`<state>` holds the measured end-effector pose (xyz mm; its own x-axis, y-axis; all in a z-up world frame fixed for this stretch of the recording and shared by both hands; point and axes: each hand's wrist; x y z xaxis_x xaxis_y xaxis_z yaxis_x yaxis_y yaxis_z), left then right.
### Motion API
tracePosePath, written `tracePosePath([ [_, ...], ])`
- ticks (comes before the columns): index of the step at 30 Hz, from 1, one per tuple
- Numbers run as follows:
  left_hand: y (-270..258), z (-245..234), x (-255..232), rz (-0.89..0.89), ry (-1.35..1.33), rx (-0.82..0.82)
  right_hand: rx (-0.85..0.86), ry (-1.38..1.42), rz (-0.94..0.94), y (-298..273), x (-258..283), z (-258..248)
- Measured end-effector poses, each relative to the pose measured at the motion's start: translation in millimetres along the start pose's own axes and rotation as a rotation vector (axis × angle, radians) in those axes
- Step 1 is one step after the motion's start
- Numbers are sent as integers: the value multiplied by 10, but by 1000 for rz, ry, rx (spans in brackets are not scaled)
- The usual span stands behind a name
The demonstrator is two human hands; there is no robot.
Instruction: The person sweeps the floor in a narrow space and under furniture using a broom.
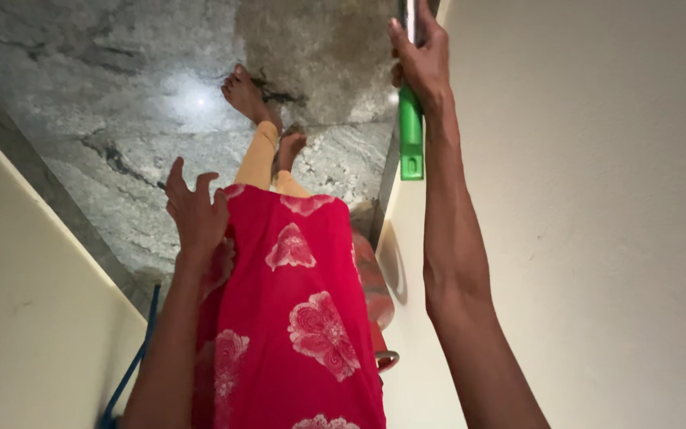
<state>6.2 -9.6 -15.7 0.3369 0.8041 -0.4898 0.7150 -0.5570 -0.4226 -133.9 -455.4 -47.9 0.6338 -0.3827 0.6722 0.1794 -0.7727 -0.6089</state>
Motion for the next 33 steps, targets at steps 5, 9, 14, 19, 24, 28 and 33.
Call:
tracePosePath([
  [5,6,-32,-84,-26,-4,28,-155,-56,-123,284,146,155],
  [9,46,5,-143,-12,-15,12,34,-1,-7,361,210,139],
  [14,17,49,-142,-25,-3,25,157,14,55,257,323,135],
  [19,16,-10,-116,-21,12,33,232,13,90,261,534,263],
  [24,-28,-14,-63,-35,23,47,250,35,132,119,652,133],
  [28,59,-44,-45,-54,18,38,183,135,139,-212,728,131],
  [33,56,-27,-17,-31,7,-16,-56,321,302,-1281,285,213],
])
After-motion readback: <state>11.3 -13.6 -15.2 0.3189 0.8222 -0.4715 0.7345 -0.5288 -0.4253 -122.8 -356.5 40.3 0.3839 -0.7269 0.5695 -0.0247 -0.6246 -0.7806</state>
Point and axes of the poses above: each hand's wrist, its own y-axis towards the middle knuckle, its own z-axis out of the palm, x = y × z, and after that the axes turned 13 degrees about -x, right-handed
